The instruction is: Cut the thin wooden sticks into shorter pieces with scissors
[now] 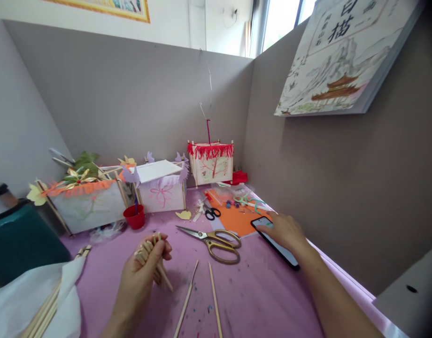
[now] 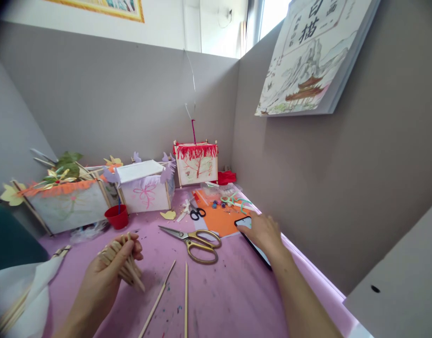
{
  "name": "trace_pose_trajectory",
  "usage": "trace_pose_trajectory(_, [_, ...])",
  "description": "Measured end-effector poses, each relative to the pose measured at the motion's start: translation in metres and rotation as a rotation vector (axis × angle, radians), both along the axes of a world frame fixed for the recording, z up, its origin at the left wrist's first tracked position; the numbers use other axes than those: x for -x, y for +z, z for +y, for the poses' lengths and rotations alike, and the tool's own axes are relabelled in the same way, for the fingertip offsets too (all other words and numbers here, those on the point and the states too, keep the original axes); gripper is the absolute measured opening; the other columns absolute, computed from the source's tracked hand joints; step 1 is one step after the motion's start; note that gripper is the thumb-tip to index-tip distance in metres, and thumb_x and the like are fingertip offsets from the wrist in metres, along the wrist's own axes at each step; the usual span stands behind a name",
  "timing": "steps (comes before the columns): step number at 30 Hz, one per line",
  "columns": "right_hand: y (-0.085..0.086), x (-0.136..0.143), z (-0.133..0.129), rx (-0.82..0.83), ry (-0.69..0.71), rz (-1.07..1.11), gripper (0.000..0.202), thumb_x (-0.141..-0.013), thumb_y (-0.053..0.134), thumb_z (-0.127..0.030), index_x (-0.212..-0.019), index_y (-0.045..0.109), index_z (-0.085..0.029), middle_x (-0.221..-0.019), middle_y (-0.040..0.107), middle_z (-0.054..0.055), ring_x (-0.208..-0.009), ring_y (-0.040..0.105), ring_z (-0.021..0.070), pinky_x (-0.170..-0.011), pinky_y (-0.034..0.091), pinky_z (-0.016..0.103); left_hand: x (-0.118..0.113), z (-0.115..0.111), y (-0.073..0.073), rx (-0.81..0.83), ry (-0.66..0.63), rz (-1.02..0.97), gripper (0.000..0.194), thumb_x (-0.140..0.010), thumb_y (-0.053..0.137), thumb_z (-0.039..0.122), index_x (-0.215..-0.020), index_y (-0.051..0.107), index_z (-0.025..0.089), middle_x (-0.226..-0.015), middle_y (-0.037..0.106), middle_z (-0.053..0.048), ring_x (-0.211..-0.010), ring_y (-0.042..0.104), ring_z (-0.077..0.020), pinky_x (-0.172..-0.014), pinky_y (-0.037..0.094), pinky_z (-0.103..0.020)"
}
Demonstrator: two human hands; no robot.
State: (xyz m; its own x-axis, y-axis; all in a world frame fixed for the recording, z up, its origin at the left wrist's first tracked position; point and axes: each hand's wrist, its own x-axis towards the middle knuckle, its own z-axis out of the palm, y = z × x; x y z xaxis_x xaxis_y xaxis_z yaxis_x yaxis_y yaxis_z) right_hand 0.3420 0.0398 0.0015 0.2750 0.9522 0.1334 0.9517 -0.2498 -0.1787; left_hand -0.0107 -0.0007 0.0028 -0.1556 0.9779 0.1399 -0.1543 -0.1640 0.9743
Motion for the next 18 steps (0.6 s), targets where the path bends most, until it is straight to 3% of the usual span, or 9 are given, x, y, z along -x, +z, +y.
trace_pose_trajectory(3, [-0.014, -0.025, -0.007, 0.090, -0.074, 0.011, 0.076, -0.071, 0.066, -0.053, -0.133, 0.050, -0.012, -0.119, 0.062, 0.021, -0.110, 0.054, 0.0413, -0.082, 0.042, 0.047, -0.001, 0.001, 0.002, -0.002, -0.009, 0.001, 0.034, -0.074, 0.071, 0.044, -0.093, 0.062, 0.018, -0.077, 0.060, 0.000, -0.069, 0.056, -0.0129, -0.059, 0.046, -0.021])
trace_pose_trajectory(8, [-0.035, -0.033, -0.008, 0.136, -0.058, 0.046, 0.083, -0.071, 0.065, -0.051, -0.140, 0.040, -0.013, -0.135, 0.051, 0.018, -0.122, 0.048, 0.0345, -0.090, 0.040, 0.042, -0.002, 0.001, 0.007, -0.002, -0.030, 0.002, 0.034, -0.074, 0.071, 0.045, -0.089, 0.062, 0.017, -0.076, 0.060, -0.001, -0.068, 0.054, -0.0137, -0.055, 0.044, -0.022])
trace_pose_trajectory(18, [-0.039, -0.032, -0.005, 0.147, -0.131, 0.036, 0.087, -0.068, 0.063, -0.056, -0.137, 0.039, -0.010, -0.131, 0.051, 0.022, -0.119, 0.048, 0.0386, -0.090, 0.040, 0.047, 0.000, 0.002, 0.004, 0.006, -0.010, -0.025, 0.037, -0.072, 0.072, 0.047, -0.090, 0.062, 0.017, -0.075, 0.060, 0.000, -0.067, 0.054, -0.0133, -0.055, 0.044, -0.022])
